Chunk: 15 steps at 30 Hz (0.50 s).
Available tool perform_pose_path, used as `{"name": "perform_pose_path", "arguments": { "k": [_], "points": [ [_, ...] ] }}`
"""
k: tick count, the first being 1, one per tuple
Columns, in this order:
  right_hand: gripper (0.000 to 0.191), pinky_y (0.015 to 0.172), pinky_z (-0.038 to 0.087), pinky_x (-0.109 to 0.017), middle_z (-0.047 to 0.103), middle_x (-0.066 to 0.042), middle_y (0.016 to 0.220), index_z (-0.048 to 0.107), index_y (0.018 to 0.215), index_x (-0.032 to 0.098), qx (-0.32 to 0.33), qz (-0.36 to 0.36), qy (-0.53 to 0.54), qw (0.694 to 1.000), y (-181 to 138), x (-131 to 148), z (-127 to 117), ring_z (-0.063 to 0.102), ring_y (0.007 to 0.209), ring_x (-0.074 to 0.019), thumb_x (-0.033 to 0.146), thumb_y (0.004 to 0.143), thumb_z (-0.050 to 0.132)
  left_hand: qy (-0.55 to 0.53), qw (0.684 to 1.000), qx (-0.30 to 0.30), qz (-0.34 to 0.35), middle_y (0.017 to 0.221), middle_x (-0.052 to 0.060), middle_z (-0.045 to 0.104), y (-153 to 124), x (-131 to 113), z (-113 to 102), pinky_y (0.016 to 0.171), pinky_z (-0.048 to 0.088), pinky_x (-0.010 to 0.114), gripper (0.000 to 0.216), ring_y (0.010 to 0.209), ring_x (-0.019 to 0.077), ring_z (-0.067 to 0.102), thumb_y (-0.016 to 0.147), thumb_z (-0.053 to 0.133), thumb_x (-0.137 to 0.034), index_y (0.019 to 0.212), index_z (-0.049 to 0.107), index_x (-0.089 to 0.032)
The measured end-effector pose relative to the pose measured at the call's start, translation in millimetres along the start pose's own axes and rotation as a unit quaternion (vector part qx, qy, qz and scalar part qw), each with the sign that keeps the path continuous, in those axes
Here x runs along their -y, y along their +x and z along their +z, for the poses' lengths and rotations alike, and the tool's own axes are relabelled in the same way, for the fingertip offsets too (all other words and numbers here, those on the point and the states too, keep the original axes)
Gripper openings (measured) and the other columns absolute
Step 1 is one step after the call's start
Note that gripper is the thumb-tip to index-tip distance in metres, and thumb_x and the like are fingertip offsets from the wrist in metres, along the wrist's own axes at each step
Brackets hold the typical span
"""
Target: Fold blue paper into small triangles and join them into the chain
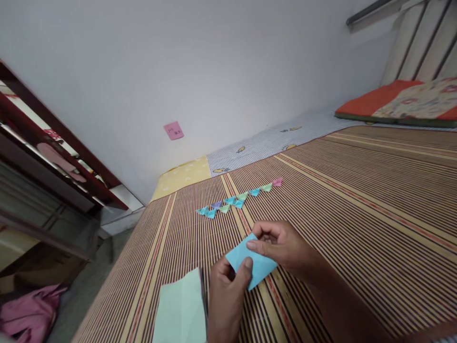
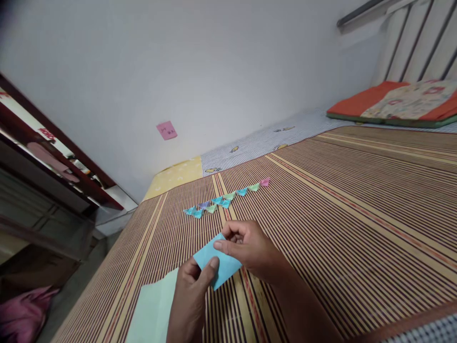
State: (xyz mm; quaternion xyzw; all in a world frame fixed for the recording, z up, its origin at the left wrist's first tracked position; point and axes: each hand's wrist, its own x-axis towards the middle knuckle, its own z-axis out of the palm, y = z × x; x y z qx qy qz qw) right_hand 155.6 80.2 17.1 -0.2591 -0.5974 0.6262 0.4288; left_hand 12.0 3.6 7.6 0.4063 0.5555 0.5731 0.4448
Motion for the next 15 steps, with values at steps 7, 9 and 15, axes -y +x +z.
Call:
{"name": "perform_pose_path", "arguments": {
  "k": [7, 9, 15],
  "points": [
    [0.022, 0.049, 0.032, -0.021, 0.049, 0.005, 0.059, 0.063, 0.073, 0.016, 0.011, -0.002, -0.031, 0.999, -0.4, 2.1, 2.1, 0.042, 0.053, -0.0089, 0.035, 0.082, 0.071, -0.019, 1.000, -0.003, 0.009, 0.067, 0.001, 0.065, 1.0, 0.0, 2.1, 0.063, 0.045, 0.025, 0.028, 0.065, 0.0141, 0.055, 0.076, 0.079, -0.042, 0.078, 0.075, -0.015],
    [0.023, 0.050, 0.033, -0.022, 0.050, 0.004, 0.061, 0.064, 0.073, 0.016, 0.008, -0.009, -0.037, 0.999, -0.5, 2.8, 2.7, 0.043, 0.053, -0.0090, 0.035, 0.084, 0.069, -0.008, 1.000, -0.011, 0.007, 0.065, 0.000, 0.062, 0.9, -1.7, 1.9, 0.062, 0.044, 0.024, 0.027, 0.063, 0.0132, 0.053, 0.076, 0.079, -0.042, 0.074, 0.073, -0.015],
    [0.023, 0.054, 0.037, -0.023, 0.055, 0.002, 0.065, 0.066, 0.076, 0.016, 0.018, -0.024, -0.051, 0.998, -0.1, 4.4, 3.3, 0.048, 0.058, -0.0109, 0.036, 0.087, 0.066, -0.004, 0.999, -0.037, -0.007, 0.064, -0.001, 0.064, 0.5, -3.8, 1.2, 0.057, 0.042, 0.022, 0.029, 0.059, 0.0117, 0.052, 0.070, 0.083, -0.041, 0.077, 0.076, -0.014]
  ]
}}
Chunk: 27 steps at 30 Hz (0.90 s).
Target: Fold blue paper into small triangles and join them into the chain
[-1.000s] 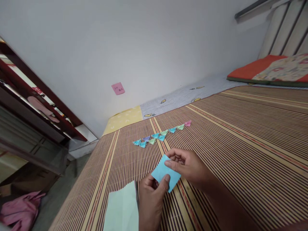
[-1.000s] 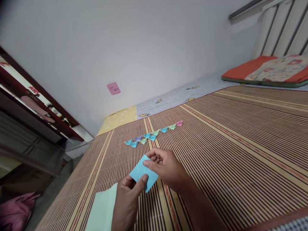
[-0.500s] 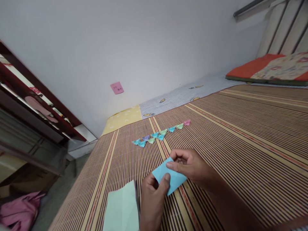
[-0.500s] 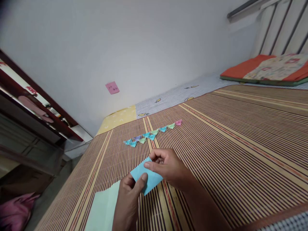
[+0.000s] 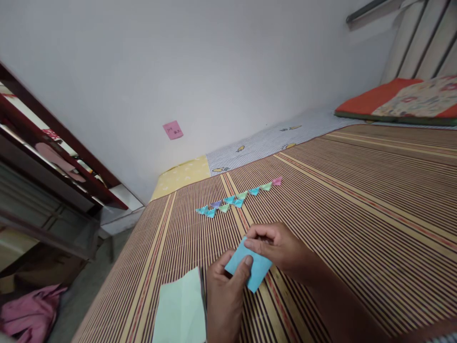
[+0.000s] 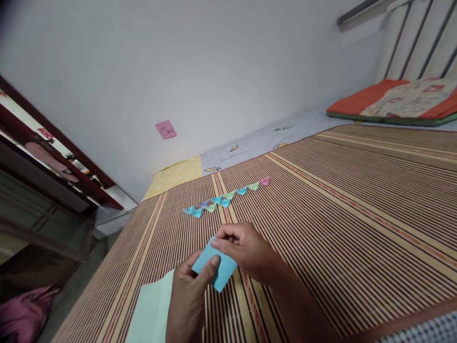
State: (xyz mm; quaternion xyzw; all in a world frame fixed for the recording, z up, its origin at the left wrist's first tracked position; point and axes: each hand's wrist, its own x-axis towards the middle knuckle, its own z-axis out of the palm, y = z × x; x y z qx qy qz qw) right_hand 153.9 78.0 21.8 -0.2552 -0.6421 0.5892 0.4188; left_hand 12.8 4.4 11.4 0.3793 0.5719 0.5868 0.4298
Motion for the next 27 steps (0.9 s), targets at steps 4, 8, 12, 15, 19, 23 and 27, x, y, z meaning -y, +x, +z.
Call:
{"name": "perform_pose_path", "arguments": {
  "k": [4, 8, 12, 15, 19, 23, 27],
  "points": [
    [0.020, 0.059, 0.040, -0.024, 0.058, 0.001, 0.070, 0.066, 0.082, 0.015, -0.001, 0.020, -0.005, 1.000, 0, -4, 2, 0.050, 0.064, -0.0122, 0.035, 0.084, 0.070, -0.068, 0.996, -0.062, -0.016, 0.068, 0.002, 0.070, 3, 4, -6, 0.057, 0.047, 0.024, 0.032, 0.060, 0.0150, 0.060, 0.070, 0.083, -0.042, 0.084, 0.074, -0.014],
    [0.022, 0.054, 0.033, -0.023, 0.050, 0.004, 0.061, 0.062, 0.071, 0.016, 0.002, 0.033, -0.010, 0.999, 1, -8, 4, 0.043, 0.058, -0.0103, 0.033, 0.082, 0.071, -0.129, 0.987, -0.084, -0.039, 0.072, 0.005, 0.075, 5, 4, -10, 0.062, 0.052, 0.028, 0.035, 0.062, 0.0184, 0.067, 0.067, 0.087, -0.038, 0.088, 0.075, -0.013],
    [0.029, 0.056, 0.039, -0.024, 0.054, 0.003, 0.061, 0.062, 0.069, 0.018, -0.010, 0.018, 0.040, 0.999, 3, -9, 7, 0.048, 0.058, -0.0117, 0.041, 0.085, 0.069, -0.191, 0.978, -0.048, -0.072, 0.074, 0.007, 0.077, 5, 3, -10, 0.071, 0.056, 0.033, 0.034, 0.071, 0.0227, 0.072, 0.063, 0.090, -0.035, 0.085, 0.077, -0.013],
    [0.035, 0.055, 0.038, -0.023, 0.053, 0.004, 0.061, 0.060, 0.069, 0.018, -0.009, 0.028, 0.096, 0.995, 5, -11, 9, 0.047, 0.056, -0.0106, 0.047, 0.082, 0.073, -0.217, 0.972, -0.035, -0.082, 0.075, 0.008, 0.077, 5, 4, -9, 0.074, 0.057, 0.034, 0.034, 0.075, 0.0242, 0.073, 0.061, 0.091, -0.034, 0.084, 0.077, -0.014],
    [0.036, 0.056, 0.038, -0.023, 0.054, 0.004, 0.062, 0.061, 0.070, 0.017, 0.059, 0.070, 0.146, 0.985, 5, -16, 13, 0.047, 0.058, -0.0101, 0.045, 0.071, 0.083, -0.234, 0.967, -0.049, -0.085, 0.075, 0.008, 0.077, 5, 2, -9, 0.074, 0.057, 0.035, 0.035, 0.075, 0.0247, 0.074, 0.060, 0.092, -0.031, 0.087, 0.077, -0.014],
    [0.033, 0.056, 0.037, -0.023, 0.054, 0.003, 0.062, 0.064, 0.069, 0.016, 0.074, 0.057, 0.136, 0.986, 4, -14, 15, 0.047, 0.059, -0.0100, 0.044, 0.077, 0.079, -0.248, 0.964, -0.044, -0.082, 0.078, 0.009, 0.078, 2, 0, -9, 0.075, 0.058, 0.035, 0.035, 0.077, 0.0255, 0.074, 0.062, 0.091, -0.031, 0.089, 0.077, -0.014],
    [0.035, 0.055, 0.037, -0.024, 0.054, 0.003, 0.059, 0.061, 0.064, 0.017, 0.040, 0.015, 0.066, 0.997, 6, -11, 10, 0.048, 0.057, -0.0110, 0.044, 0.084, 0.072, -0.234, 0.968, -0.037, -0.079, 0.074, 0.007, 0.077, 3, 0, -12, 0.074, 0.058, 0.035, 0.033, 0.077, 0.0258, 0.074, 0.061, 0.091, -0.032, 0.085, 0.076, -0.014]
  ]
}}
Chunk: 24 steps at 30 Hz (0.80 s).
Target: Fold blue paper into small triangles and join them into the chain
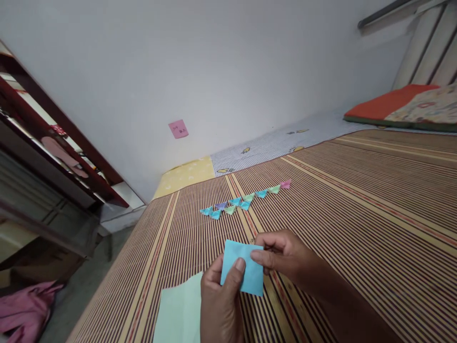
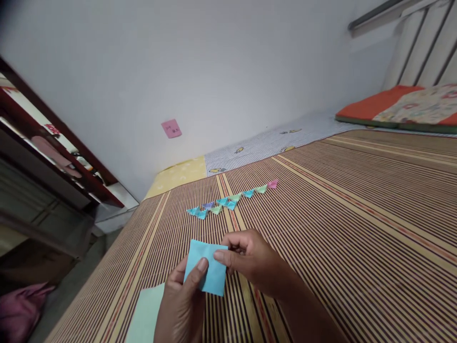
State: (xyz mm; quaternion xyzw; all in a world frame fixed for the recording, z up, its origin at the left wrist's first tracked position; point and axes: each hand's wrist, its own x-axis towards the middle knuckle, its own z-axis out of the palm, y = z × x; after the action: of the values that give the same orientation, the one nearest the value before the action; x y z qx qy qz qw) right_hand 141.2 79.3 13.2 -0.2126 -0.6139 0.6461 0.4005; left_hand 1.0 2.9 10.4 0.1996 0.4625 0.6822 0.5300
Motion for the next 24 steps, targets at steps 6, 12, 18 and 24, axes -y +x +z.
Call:
{"name": "perform_pose_path", "arguments": {
  "k": [6, 12, 18, 24],
  "points": [
    [0.027, 0.059, 0.042, -0.025, 0.062, -0.001, 0.068, 0.068, 0.075, 0.016, -0.055, -0.022, -0.003, 0.998, 3, -2, -2, 0.053, 0.060, -0.0122, 0.039, 0.090, 0.063, 0.021, 0.998, -0.042, 0.035, 0.073, 0.007, 0.077, 7, 0, -7, 0.071, 0.057, 0.033, 0.032, 0.070, 0.0228, 0.073, 0.065, 0.089, -0.033, 0.086, 0.075, -0.014],
    [0.018, 0.054, 0.031, -0.023, 0.053, 0.003, 0.060, 0.066, 0.068, 0.013, 0.064, 0.057, -0.012, 0.996, -1, -16, 15, 0.043, 0.057, -0.0100, 0.027, 0.075, 0.074, -0.033, 0.998, -0.049, 0.030, 0.074, 0.007, 0.076, 7, -1, -3, 0.071, 0.057, 0.032, 0.029, 0.072, 0.0222, 0.074, 0.066, 0.088, -0.029, 0.085, 0.072, -0.013],
    [0.017, 0.057, 0.033, -0.025, 0.057, 0.001, 0.065, 0.063, 0.069, 0.014, 0.078, 0.031, -0.051, 0.995, -7, -2, 18, 0.046, 0.061, -0.0114, 0.027, 0.078, 0.070, -0.079, 0.996, -0.008, 0.033, 0.075, 0.007, 0.076, -7, -9, 7, 0.072, 0.057, 0.032, 0.027, 0.073, 0.0218, 0.073, 0.068, 0.087, -0.025, 0.087, 0.072, -0.012],
    [0.013, 0.052, 0.029, -0.024, 0.046, 0.005, 0.059, 0.059, 0.064, 0.017, 0.088, 0.053, -0.179, 0.979, -43, 3, 37, 0.041, 0.057, -0.0101, 0.021, 0.075, 0.065, 0.008, 0.998, -0.007, 0.058, 0.067, 0.004, 0.073, -30, -14, -16, 0.070, 0.055, 0.031, 0.033, 0.066, 0.0198, 0.071, 0.066, 0.089, -0.034, 0.084, 0.070, -0.013]
  ]
}}
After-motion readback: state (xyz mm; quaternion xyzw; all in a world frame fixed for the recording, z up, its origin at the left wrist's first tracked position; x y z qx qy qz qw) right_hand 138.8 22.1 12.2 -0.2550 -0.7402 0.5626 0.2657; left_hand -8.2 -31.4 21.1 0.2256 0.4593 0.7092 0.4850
